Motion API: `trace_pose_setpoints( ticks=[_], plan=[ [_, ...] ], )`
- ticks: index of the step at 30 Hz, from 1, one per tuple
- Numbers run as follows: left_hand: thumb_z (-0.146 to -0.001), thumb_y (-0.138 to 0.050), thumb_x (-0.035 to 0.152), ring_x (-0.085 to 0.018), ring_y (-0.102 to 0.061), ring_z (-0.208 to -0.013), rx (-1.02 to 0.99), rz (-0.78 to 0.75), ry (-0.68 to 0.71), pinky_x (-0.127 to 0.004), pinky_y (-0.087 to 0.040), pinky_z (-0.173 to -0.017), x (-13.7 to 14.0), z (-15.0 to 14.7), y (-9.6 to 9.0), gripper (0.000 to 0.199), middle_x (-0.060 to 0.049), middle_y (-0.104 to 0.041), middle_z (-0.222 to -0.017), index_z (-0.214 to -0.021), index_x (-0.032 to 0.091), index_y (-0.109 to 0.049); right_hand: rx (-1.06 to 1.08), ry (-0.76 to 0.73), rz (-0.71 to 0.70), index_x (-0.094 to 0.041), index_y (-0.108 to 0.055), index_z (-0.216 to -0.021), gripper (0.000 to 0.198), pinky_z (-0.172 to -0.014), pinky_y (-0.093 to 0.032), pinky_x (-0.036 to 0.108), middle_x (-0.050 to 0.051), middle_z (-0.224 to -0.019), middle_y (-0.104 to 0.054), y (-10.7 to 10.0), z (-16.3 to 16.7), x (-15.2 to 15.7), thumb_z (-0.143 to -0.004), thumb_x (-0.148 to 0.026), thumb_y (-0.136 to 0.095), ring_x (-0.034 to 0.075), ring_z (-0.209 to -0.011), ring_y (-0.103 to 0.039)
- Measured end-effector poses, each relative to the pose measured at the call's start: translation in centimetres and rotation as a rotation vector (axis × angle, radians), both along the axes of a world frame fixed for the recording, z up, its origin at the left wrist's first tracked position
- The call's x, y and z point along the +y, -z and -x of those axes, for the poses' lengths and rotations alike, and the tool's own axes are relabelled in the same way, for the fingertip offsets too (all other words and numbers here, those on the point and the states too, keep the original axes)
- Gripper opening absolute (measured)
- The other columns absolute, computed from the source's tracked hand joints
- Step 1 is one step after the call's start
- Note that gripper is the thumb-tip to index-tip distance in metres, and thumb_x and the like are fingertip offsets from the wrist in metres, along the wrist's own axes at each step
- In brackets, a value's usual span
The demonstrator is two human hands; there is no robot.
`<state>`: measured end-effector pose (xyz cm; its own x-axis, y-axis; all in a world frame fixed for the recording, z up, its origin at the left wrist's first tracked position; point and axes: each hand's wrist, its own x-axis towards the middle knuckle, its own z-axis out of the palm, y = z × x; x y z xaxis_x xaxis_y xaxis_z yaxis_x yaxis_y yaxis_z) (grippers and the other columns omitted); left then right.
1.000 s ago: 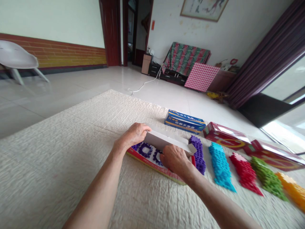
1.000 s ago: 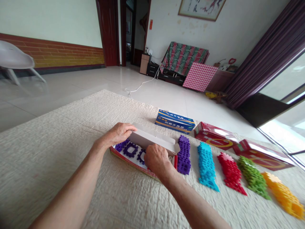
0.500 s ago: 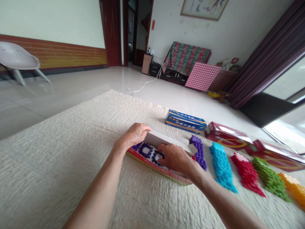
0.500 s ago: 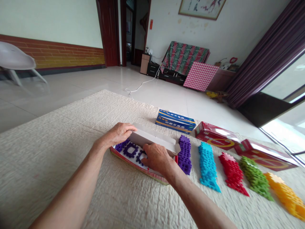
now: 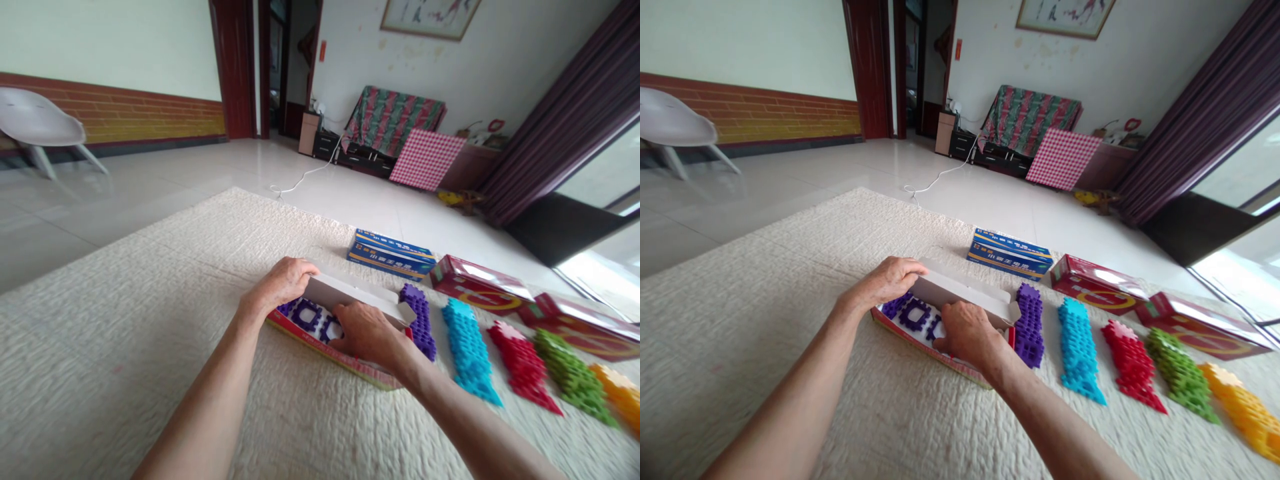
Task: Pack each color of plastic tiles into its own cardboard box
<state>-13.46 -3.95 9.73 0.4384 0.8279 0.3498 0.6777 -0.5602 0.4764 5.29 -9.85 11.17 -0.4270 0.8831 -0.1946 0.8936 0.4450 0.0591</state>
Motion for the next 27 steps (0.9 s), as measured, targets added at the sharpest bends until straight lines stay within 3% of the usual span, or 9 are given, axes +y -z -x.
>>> trace_pose_setpoints(
  ticks=[9, 16, 27],
  plan=[
    [-0.079, -0.046, 0.004, -0.016, -0.067, -0.091, 0.010, -0.004, -0.006, -0.028, -0.050, -0.086, 0.1, 0.0, 0.1, 0.034, -0.004, -0.074, -0.098, -0.096, 0.018, -0.072, -0.013, -0.032, 0.035, -0.013, -0.064, -0.101, 0.040, -0.057, -0.043, 0.029, 0.013, -0.090, -0.072, -0.8, -0.4, -0.4, -0.068, -0.032, -0.075, 0.028, -0.080, -0.069],
    [-0.079, -0.046, 0.004, -0.017, -0.067, -0.091, 0.000, 0.015, -0.001, -0.029, -0.049, -0.086, 0.1, 0.0, 0.1, 0.034, -0.005, -0.073, -0.099, -0.097, 0.017, -0.072, -0.025, -0.082, 0.025, -0.012, -0.066, -0.093, 0.027, -0.062, -0.047, 0.030, 0.012, -0.083, -0.071, -0.5, -1.0, -0.9, -0.073, -0.030, -0.072, 0.026, -0.079, -0.069],
    [-0.080, -0.045, 0.004, -0.017, -0.067, -0.091, -0.008, 0.021, 0.005, -0.028, -0.049, -0.086, -0.1, 0.0, -0.2, 0.034, -0.005, -0.073, -0.099, -0.097, 0.017, -0.072, -0.019, -0.106, 0.039, -0.011, -0.067, -0.092, 0.033, -0.059, -0.044, 0.029, 0.012, -0.082, -0.071, -0.8, -0.9, -0.7, -0.072, -0.036, -0.074, 0.026, -0.078, -0.069]
  ],
)
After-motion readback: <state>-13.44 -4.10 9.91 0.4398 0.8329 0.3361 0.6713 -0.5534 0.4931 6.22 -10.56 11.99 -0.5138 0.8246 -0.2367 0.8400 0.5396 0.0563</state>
